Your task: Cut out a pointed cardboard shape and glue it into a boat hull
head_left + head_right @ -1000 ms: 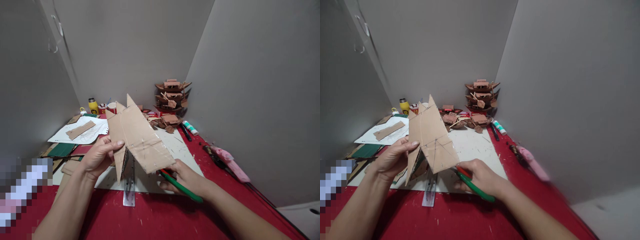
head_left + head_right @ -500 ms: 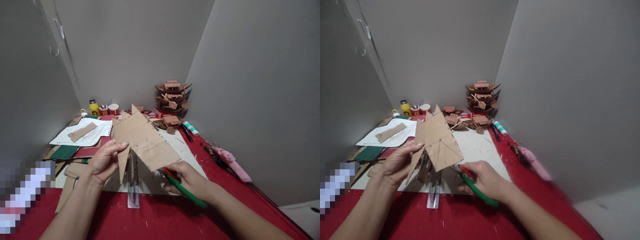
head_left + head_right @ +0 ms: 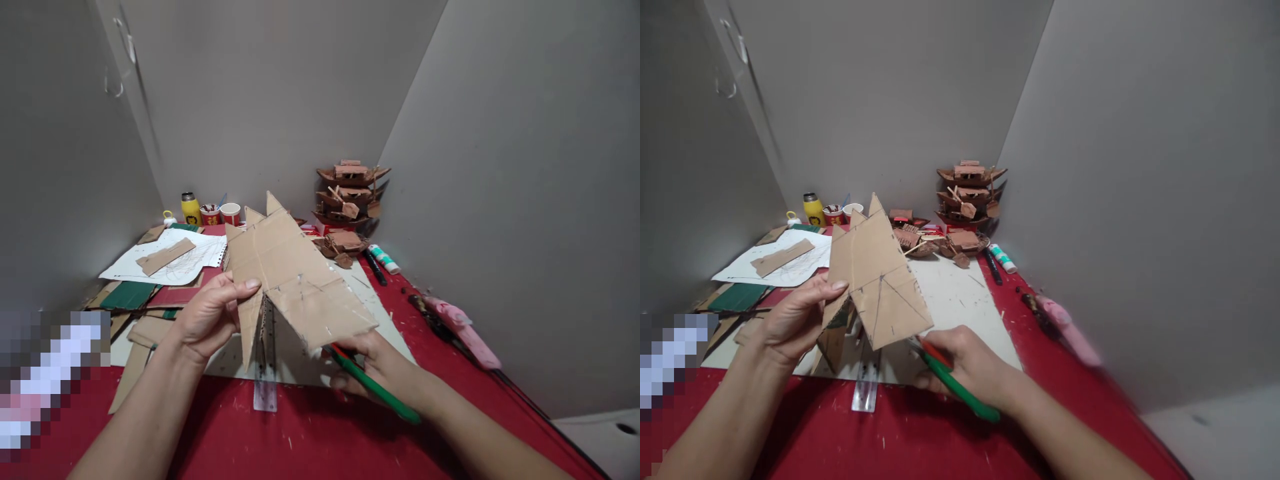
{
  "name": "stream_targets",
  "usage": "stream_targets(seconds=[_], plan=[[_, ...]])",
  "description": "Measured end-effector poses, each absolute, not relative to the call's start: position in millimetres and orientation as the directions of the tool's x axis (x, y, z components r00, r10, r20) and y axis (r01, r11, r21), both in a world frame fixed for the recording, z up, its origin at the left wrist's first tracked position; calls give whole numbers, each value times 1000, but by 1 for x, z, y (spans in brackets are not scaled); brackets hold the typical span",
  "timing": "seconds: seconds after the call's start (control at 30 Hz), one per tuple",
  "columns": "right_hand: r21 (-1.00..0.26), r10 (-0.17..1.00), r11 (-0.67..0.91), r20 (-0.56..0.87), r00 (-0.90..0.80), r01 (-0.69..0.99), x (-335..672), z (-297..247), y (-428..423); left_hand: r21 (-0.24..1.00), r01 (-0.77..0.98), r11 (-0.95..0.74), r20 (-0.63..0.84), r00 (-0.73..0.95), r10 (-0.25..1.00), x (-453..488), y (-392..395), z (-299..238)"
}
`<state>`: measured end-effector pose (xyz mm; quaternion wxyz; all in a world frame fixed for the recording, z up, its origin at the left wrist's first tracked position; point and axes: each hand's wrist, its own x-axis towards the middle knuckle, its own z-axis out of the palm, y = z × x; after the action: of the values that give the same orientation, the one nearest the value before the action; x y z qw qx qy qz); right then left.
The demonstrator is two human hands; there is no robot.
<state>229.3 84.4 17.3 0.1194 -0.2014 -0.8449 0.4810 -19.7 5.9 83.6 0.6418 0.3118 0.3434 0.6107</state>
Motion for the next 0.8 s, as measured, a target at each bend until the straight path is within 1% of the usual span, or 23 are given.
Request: stream_targets(seconds=[0.1,0.17,0.23,0.37,0.53,0.67,0.8], plan=[[-837,460,506,58,-886,207,229,17,84,828,-557,57,-49,29,998,-20,6,84],[-841,464,496,48,-885,215,228,17,83,829,-557,45,-41,19,999,-20,6,85],[-830,474,511,55,-879,224,226,19,82,826,-564,9,-21,-15,1000,-19,6,86],[-760,470,613,128,-873,218,224,24,80,825,-563,-55,13,-79,997,-17,4,89],[-715,473,656,140,-870,242,223,27,79,847,-524,-95,36,-122,992,-16,1,91],[-742,479,634,158,-864,216,223,25,79,858,-500,-117,59,-130,990,-16,0,92],[-775,472,603,155,-868,189,224,22,79,869,-482,-110,52,-133,990,-17,-1,91]])
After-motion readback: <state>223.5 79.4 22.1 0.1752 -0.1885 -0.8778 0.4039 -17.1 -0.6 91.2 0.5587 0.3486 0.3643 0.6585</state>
